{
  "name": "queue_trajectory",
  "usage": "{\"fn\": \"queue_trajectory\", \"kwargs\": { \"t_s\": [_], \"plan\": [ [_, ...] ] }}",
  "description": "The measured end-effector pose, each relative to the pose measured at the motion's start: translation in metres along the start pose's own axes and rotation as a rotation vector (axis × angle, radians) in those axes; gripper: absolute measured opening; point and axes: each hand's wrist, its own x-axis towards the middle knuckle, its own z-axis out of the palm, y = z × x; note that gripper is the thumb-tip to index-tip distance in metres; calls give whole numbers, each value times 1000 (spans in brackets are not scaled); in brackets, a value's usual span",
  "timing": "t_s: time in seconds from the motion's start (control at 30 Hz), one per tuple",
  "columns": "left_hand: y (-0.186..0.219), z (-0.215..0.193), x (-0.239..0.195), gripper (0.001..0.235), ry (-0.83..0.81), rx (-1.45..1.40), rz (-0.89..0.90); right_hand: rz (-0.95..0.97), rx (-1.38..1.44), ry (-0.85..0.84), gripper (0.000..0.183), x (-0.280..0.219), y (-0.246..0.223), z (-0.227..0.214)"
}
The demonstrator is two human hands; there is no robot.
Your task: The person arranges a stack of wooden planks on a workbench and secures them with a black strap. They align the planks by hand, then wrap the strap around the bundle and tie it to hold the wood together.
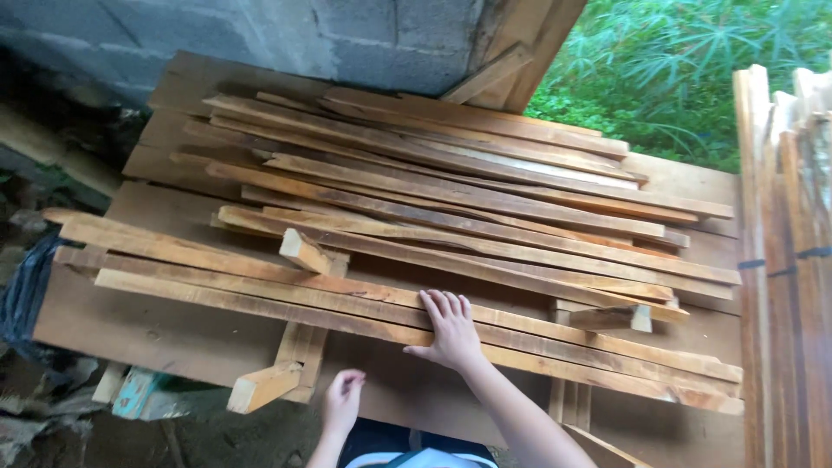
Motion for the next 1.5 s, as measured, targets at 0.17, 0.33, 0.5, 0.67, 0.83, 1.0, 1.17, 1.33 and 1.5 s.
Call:
{"fn": "queue_trajectory", "kwargs": {
  "t_s": [0.17,0.33,0.5,0.67,0.83,1.0,1.17,1.33,1.5],
  "plan": [
    [-1,-75,-42,20,382,7,-245,-146,58,64,83,6,-15,11],
    [7,-144,-14,22,721,-70,-316,-368,317,80,62,62,-79,-13],
    [110,-187,62,68,377,-187,-414,-535,480,5,50,147,-159,8],
    [79,-168,155,61,322,-755,-402,-275,343,-168,79,222,-214,76],
    [141,-176,159,86,240,-1112,-568,64,231,-350,72,269,-237,109],
    [160,-195,152,83,117,-1275,-676,318,256,-835,111,311,-253,72],
    [154,-189,162,77,165,-1300,-716,410,386,-915,115,328,-251,76],
    [138,-185,165,87,141,-1169,-691,430,417,-1017,123,336,-248,95],
    [150,-192,169,76,223,-1309,-749,403,490,-1063,122,338,-242,105]
  ]
}}
